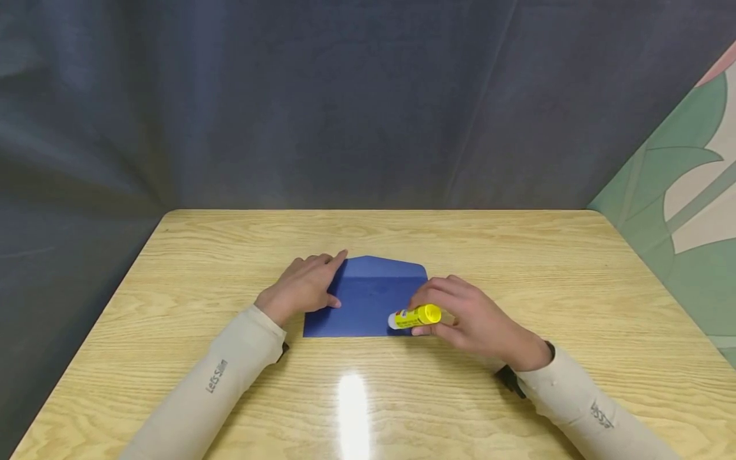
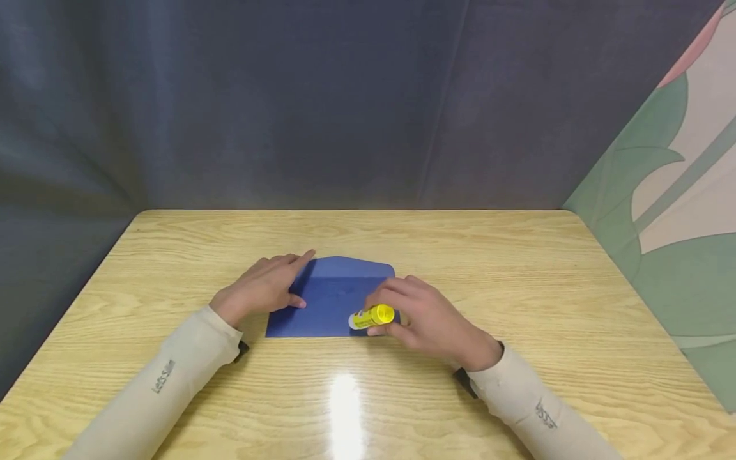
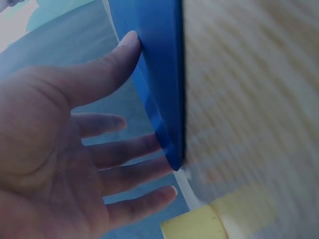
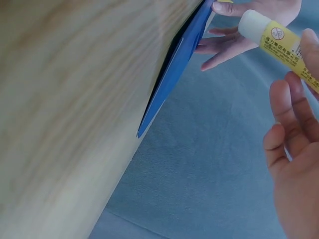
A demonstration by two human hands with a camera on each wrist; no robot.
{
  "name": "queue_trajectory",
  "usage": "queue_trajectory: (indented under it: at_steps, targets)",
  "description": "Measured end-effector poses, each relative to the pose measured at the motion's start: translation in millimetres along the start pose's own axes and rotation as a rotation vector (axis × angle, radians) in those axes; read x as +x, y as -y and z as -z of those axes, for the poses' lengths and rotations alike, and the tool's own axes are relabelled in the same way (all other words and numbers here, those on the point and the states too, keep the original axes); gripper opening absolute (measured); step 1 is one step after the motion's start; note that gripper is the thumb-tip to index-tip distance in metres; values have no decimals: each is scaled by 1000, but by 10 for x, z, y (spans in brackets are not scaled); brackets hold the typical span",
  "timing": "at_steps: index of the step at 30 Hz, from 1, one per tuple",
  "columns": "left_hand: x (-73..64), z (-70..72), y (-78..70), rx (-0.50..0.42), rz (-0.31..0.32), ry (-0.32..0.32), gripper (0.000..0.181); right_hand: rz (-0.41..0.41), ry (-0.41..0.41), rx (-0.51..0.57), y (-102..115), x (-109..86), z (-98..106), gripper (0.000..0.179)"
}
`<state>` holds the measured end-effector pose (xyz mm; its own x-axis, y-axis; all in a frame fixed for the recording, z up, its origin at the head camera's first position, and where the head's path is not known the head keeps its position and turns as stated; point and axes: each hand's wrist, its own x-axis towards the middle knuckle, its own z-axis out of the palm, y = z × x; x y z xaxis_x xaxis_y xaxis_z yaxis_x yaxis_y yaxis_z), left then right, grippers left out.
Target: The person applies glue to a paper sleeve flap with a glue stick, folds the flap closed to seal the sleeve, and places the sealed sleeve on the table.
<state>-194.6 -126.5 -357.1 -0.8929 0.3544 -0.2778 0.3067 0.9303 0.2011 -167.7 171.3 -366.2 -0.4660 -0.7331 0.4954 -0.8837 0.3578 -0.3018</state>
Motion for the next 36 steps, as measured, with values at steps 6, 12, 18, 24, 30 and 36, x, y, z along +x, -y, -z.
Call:
queue_trajectory:
  at_steps: [6,12,18,24,30,36]
  targets:
    - [-19,-10,-2,54,-1,-30,95,-13,-5,-33,35,26,5,38]
    - [-35,-26,-28,92,-3,-76,97,-44,-30,-65,56,36,6,38]
    - [-36,-46,-38,109,-12,-117,97,-110,-72,-105,58,26,-19,36]
    - [-10,-70,-48,98,-17,-139,98,-91,-133,-137,27,3,-55,36]
    - [15,-72,-51,130,-28,-167,100,-89,-96,-160,43,-1,-35,37]
    - [10,-58,-66,140,-34,-179,87,-88,-79,-162,52,-1,-14,38]
